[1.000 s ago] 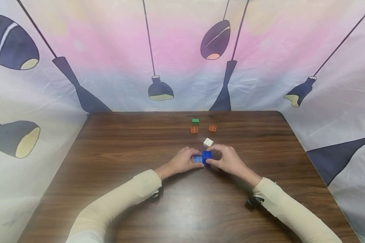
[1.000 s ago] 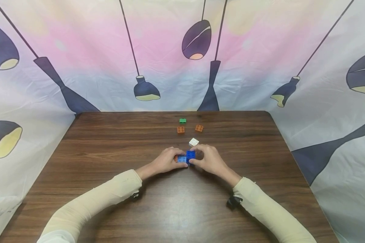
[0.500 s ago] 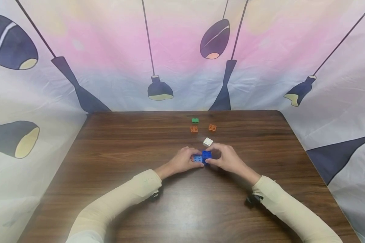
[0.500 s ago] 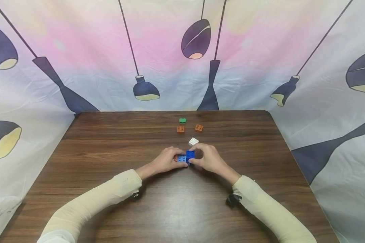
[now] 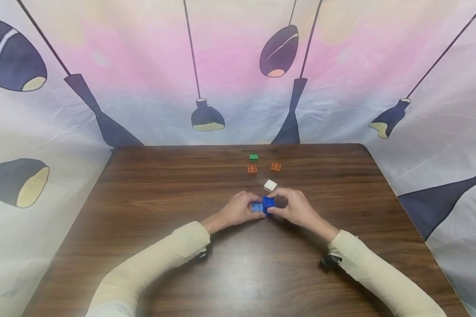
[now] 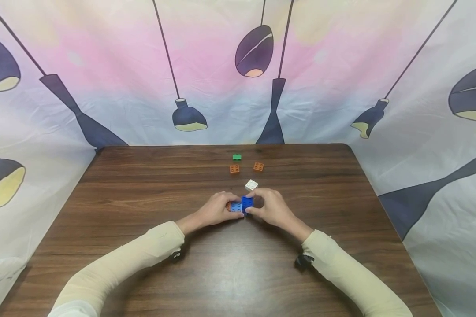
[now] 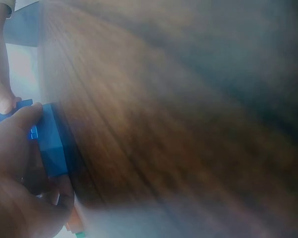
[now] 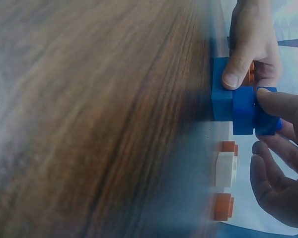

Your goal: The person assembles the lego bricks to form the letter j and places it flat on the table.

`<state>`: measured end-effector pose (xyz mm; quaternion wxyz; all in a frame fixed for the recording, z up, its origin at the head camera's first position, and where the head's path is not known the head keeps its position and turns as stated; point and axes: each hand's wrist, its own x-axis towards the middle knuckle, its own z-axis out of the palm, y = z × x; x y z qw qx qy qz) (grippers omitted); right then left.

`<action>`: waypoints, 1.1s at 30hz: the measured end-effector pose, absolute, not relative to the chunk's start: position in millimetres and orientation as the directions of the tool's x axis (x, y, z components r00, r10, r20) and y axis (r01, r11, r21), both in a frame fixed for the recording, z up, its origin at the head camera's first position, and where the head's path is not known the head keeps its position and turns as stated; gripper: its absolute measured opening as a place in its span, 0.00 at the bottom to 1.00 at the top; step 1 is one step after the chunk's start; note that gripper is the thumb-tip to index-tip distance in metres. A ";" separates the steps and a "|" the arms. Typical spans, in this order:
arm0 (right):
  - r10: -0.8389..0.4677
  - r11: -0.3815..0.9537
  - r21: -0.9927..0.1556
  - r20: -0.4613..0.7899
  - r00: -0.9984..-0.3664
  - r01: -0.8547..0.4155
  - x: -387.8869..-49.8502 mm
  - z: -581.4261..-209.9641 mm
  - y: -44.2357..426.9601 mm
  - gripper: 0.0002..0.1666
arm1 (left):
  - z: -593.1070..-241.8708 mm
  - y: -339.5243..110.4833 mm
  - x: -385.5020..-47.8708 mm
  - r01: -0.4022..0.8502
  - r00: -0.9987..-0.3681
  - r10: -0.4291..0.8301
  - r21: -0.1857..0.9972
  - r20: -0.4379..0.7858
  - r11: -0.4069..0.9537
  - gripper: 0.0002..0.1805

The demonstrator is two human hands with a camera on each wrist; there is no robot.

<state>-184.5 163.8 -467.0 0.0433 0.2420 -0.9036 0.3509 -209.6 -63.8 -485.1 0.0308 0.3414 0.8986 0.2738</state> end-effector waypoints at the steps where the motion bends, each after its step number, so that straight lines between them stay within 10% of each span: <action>1: -0.407 0.641 -0.606 0.253 -0.878 -0.472 -184.3 -466.9 163.4 0.19 | -484.8 -63.9 -209.5 0.598 -0.764 0.631 0.512 0.132 0.617 0.26; 33: -0.436 0.695 -0.519 0.247 -0.865 -0.498 -183.5 -461.3 160.0 0.18 | -484.5 -62.2 -209.9 0.601 -0.761 0.635 0.508 0.130 0.617 0.23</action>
